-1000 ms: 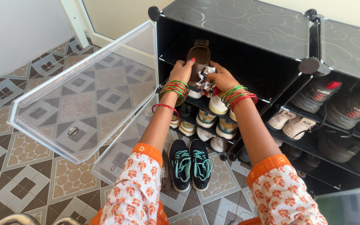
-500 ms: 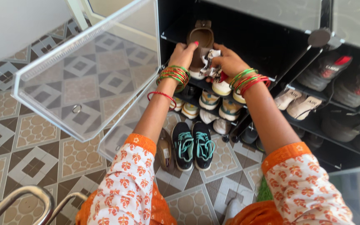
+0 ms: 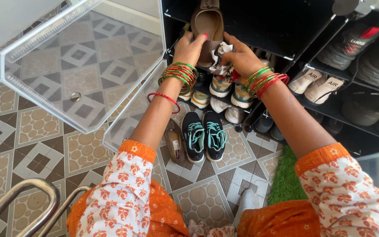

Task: The person sits on the floor and wipes several pairs of shoes with a patterned cloth, including sneakers and flats, taking them from a shoe rack, cleaning them, and placing them on the floor.

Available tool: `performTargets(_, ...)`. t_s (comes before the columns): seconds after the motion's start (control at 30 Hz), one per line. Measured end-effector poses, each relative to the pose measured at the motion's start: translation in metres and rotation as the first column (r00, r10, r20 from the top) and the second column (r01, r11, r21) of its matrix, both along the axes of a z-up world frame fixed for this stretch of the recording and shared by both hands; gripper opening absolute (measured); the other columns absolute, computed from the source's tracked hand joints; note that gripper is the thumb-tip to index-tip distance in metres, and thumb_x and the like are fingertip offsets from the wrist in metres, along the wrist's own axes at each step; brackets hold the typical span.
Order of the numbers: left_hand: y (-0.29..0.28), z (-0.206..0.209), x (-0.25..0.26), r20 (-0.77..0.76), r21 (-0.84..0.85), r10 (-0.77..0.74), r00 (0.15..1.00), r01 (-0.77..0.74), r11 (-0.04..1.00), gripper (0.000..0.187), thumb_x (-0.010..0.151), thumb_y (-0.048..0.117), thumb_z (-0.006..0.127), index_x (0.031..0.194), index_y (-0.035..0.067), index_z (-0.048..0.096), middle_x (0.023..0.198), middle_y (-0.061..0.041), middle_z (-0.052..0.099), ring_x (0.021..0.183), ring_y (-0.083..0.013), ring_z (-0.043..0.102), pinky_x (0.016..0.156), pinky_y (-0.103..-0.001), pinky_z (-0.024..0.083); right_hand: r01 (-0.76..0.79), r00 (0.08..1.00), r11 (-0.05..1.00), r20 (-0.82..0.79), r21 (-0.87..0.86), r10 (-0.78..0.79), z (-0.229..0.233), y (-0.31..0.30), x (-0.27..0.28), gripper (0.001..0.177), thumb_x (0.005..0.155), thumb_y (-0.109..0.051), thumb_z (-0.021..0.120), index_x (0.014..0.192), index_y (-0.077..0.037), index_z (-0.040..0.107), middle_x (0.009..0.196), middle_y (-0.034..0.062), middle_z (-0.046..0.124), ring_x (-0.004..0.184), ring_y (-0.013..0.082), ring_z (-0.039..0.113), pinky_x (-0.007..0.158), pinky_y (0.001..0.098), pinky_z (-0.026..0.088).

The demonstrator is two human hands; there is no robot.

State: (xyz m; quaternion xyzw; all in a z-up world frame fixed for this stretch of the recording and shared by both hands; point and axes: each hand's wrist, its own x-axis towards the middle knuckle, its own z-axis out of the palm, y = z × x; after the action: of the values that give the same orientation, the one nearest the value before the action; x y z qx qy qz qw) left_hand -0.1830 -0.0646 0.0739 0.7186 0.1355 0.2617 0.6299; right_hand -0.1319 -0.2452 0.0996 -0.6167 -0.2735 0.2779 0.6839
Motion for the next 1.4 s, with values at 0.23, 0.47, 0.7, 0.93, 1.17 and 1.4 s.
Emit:
performTargets(0.23,-0.003,-0.012,-0.011,0.049,0.059,0.044,0.998,-0.046,0.997,0.064,0.087,0.042,0.066,0.126,-0.009,0.06,0.111,-0.021,0.072,0.1,-0.0248,0.07,0.087,-0.034,0.054,0.083,0.981,0.992,0.184,-0.094,-0.064,-0.018,-0.005,0.001,0.082,0.082,0.007,0.057,0.16,-0.006,0.035,0.118,0.0082,0.07,0.088,0.0107,0.065,0.079,0.024,0.055)
performTargets(0.47,-0.016,-0.013,-0.049,0.035,-0.039,0.047,0.998,-0.046,0.998,0.06,0.086,0.038,0.065,0.128,-0.004,0.061,0.113,-0.019,0.075,0.103,-0.0247,0.073,0.091,-0.033,0.053,0.094,0.985,0.989,0.156,-0.114,-0.076,-0.035,-0.007,-0.024,0.082,0.086,0.003,0.056,0.163,-0.011,0.034,0.107,0.0131,0.067,0.082,0.0123,0.061,0.076,0.0236,0.051)
performTargets(0.7,-0.02,-0.019,-0.082,0.055,-0.038,0.038,0.998,-0.035,0.999,0.053,0.088,0.033,0.062,0.125,-0.004,0.067,0.108,-0.016,0.077,0.098,-0.0219,0.073,0.089,-0.032,0.055,0.084,0.994,0.994,0.057,0.071,-0.088,-0.05,-0.002,-0.06,0.085,0.08,0.01,0.055,0.16,-0.008,0.033,0.138,0.001,0.06,0.091,0.0112,0.062,0.082,0.0251,0.054)
performTargets(0.93,-0.022,-0.045,-0.095,0.069,-0.142,0.088,0.994,-0.077,0.987,0.052,0.087,0.028,0.064,0.13,-0.002,0.063,0.114,-0.012,0.075,0.102,-0.0182,0.07,0.092,-0.03,0.052,0.057,0.998,0.995,0.008,0.084,-0.058,-0.067,-0.001,-0.083,0.086,0.081,0.012,0.052,0.162,-0.01,0.034,0.127,0.0108,0.063,0.086,0.0138,0.057,0.079,0.0255,0.052)
performTargets(1.17,-0.015,-0.072,-0.109,0.062,-0.174,0.089,0.994,-0.077,0.982,0.057,0.087,0.029,0.066,0.135,-0.002,0.059,0.114,-0.014,0.075,0.1,-0.0183,0.071,0.09,-0.03,0.054,0.061,0.998,0.995,0.011,0.077,-0.062,-0.081,0.006,-0.1,0.089,0.078,0.012,0.052,0.161,-0.013,0.03,0.148,0.0006,0.051,0.098,0.0105,0.059,0.083,0.0245,0.052)
performTargets(1.4,-0.009,-0.101,-0.128,-0.019,-0.098,0.208,0.978,-0.209,0.973,0.061,0.085,0.029,0.07,0.137,-0.001,0.058,0.112,-0.016,0.073,0.097,-0.0194,0.071,0.086,-0.032,0.056,0.029,0.994,0.993,-0.104,0.117,-0.017,-0.11,0.012,-0.121,0.09,0.081,0.013,0.05,0.164,-0.016,0.03,0.138,0.0097,0.059,0.086,0.0112,0.058,0.077,0.0253,0.054)
